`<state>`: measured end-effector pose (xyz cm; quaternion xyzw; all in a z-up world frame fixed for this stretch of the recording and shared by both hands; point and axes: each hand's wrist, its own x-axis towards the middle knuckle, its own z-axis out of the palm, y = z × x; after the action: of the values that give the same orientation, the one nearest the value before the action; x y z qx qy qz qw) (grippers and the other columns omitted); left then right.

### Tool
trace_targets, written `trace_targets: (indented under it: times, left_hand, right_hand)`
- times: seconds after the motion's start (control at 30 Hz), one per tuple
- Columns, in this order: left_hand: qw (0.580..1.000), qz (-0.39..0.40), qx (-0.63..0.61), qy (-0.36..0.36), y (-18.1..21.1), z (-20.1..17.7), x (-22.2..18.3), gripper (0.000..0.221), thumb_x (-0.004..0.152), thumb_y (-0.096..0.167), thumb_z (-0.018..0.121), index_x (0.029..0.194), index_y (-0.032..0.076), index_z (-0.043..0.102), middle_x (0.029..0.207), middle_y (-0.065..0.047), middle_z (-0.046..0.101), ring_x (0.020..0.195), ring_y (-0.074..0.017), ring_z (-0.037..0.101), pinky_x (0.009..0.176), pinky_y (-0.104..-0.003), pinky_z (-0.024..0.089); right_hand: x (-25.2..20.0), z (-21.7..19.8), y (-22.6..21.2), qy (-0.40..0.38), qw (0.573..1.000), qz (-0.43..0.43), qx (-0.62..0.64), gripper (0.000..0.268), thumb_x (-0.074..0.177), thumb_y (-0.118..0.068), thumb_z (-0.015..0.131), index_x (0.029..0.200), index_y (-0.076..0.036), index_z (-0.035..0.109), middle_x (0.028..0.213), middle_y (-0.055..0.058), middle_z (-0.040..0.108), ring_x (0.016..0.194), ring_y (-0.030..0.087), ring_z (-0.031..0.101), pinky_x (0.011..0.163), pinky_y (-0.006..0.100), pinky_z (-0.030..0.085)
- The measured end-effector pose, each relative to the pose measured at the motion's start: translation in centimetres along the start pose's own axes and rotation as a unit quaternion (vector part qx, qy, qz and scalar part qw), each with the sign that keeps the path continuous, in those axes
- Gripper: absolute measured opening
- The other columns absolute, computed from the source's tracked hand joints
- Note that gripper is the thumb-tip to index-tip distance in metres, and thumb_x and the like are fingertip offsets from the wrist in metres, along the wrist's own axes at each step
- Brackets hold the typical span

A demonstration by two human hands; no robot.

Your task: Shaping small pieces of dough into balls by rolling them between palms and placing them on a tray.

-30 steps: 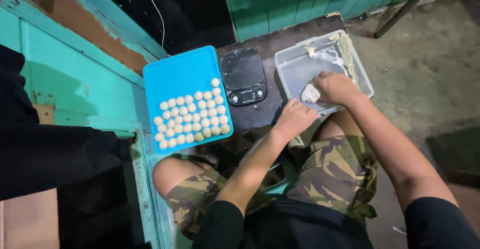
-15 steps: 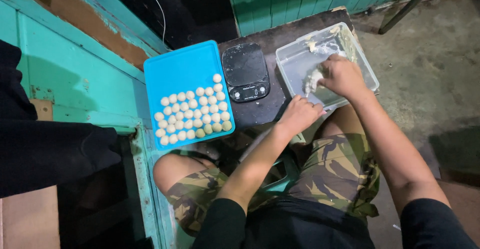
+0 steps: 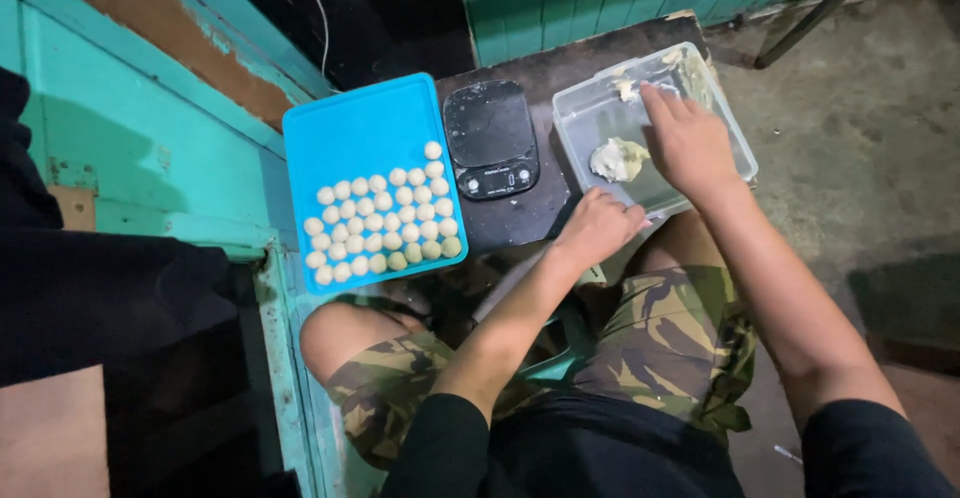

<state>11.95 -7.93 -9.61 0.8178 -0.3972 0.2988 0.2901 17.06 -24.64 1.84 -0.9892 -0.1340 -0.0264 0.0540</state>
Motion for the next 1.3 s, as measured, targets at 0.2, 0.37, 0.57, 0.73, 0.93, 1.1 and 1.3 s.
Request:
trace_targets:
  times: [0.2, 0.37, 0.57, 0.73, 0.93, 1.1, 1.3]
  left_hand:
    - [1.0, 0.015, 0.005, -0.002, -0.5, 0.2, -0.2, 0.031, 0.093, 0.033, 0.061, 0.066, 0.018, 0.056, 0.05, -0.007, 0.057, 0.054, -0.0281, 0.061, 0.071, -0.041, 0.045]
    - [0.999, 0.03, -0.005, 0.013, -0.3, -1.2, -0.3, 0.039, 0.102, 0.032, 0.046, 0.067, 0.017, 0.052, 0.052, -0.006, 0.052, 0.053, -0.0263, 0.058, 0.069, -0.039, 0.045]
    - [0.999, 0.023, -0.014, 0.02, -0.1, -1.8, 0.3, 0.037, 0.101, 0.033, 0.05, 0.067, 0.017, 0.053, 0.051, -0.005, 0.049, 0.052, -0.0259, 0.056, 0.067, -0.038, 0.045]
    - [1.0, 0.024, 0.009, 0.004, -0.3, -1.1, -0.6, 0.035, 0.1, 0.033, 0.053, 0.068, 0.017, 0.054, 0.053, -0.006, 0.052, 0.056, -0.0256, 0.058, 0.067, -0.038, 0.043]
    - [1.0, 0.009, 0.002, 0.01, -0.2, -0.8, -0.4, 0.035, 0.096, 0.034, 0.058, 0.066, 0.016, 0.055, 0.052, -0.006, 0.056, 0.056, -0.0256, 0.061, 0.068, -0.039, 0.045]
    - [1.0, 0.008, -0.002, 0.02, -0.1, -0.1, -0.5, 0.034, 0.095, 0.033, 0.059, 0.066, 0.016, 0.055, 0.052, -0.005, 0.056, 0.055, -0.0251, 0.06, 0.067, -0.037, 0.045]
    - [0.999, 0.038, 0.011, 0.022, -0.5, -0.4, -0.5, 0.034, 0.099, 0.033, 0.054, 0.069, 0.017, 0.054, 0.054, -0.005, 0.052, 0.057, -0.0254, 0.057, 0.067, -0.039, 0.045]
  right_hand:
    - [1.5, 6.8, -2.6, -0.077, 0.982, -0.128, 0.112, 0.066, 0.098, -0.039, 0.055, 0.14, 0.012, 0.052, 0.137, 0.04, 0.057, 0.13, 0.056, 0.052, 0.107, 0.064, 0.044]
    - [3.6, 10.9, -1.5, -0.243, 0.969, 0.0, -0.042, 0.09, 0.099, -0.08, 0.019, 0.167, -0.022, 0.015, 0.175, 0.009, 0.012, 0.161, 0.032, 0.009, 0.125, 0.061, 0.015]
    - [4.8, 10.8, -1.0, -0.178, 0.983, 0.038, 0.028, 0.099, 0.096, -0.076, 0.038, 0.167, -0.011, 0.012, 0.172, 0.018, 0.018, 0.16, 0.036, 0.014, 0.125, 0.063, 0.02]
    - [1.4, 8.9, -1.8, -0.201, 0.979, -0.011, -0.002, 0.075, 0.102, -0.055, 0.041, 0.161, -0.01, 0.033, 0.168, 0.016, 0.031, 0.156, 0.036, 0.03, 0.121, 0.059, 0.03]
    - [-1.4, 2.6, -1.5, -0.229, 0.964, -0.054, 0.125, 0.049, 0.098, -0.019, 0.052, 0.145, -0.006, 0.056, 0.141, 0.023, 0.059, 0.13, 0.047, 0.056, 0.108, 0.057, 0.048]
    - [0.3, 4.2, 1.3, -0.11, 0.992, 0.024, 0.049, 0.037, 0.099, -0.039, 0.059, 0.134, -0.027, 0.061, 0.115, 0.009, 0.077, 0.103, 0.04, 0.074, 0.09, 0.057, 0.058]
    - [0.3, 9.2, -0.5, -0.137, 0.989, -0.046, 0.035, 0.067, 0.096, -0.059, 0.058, 0.14, -0.009, 0.063, 0.147, 0.028, 0.053, 0.139, 0.05, 0.05, 0.123, 0.054, 0.034]
